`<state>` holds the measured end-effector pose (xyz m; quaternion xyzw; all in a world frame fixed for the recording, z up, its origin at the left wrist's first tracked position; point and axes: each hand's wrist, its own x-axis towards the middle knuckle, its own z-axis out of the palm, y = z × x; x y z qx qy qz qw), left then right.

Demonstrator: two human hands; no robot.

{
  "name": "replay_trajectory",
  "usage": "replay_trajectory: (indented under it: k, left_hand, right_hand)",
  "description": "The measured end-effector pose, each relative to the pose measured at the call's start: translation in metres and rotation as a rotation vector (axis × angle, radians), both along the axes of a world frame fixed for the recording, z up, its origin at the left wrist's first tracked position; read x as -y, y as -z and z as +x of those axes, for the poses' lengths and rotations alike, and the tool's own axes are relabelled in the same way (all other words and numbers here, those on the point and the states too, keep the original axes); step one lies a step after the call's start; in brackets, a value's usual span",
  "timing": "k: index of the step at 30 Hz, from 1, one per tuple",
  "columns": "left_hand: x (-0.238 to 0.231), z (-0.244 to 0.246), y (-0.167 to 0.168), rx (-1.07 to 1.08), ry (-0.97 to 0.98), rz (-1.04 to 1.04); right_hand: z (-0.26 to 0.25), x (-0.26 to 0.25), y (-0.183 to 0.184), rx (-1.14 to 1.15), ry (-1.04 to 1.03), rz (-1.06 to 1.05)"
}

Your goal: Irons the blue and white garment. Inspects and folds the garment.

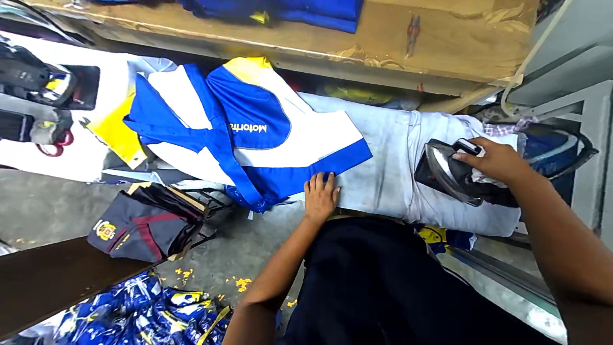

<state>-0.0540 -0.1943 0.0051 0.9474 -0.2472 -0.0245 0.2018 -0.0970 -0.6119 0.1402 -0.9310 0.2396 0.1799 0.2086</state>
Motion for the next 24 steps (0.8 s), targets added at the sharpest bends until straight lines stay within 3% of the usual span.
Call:
replay_trajectory:
  k: [7,14,24]
  left_hand:
    - [-0.031,0.034,-0.038,-0.140,-0.147,-0.040]
    - [-0.053,0.080,-0.017,-0.195,-0.342,0.151]
    - [-0.066,0.083,-0.016,-0.228,-0.361,0.176]
  right_hand:
    - [0.038,-0.099,-0.039,0.150,-0.023,0.127]
    - [0.104,-0.186,0.007,0.033,-0.055,0.155]
    - [0.178,-0.228,0.009,-0.017,-0.067,0.066]
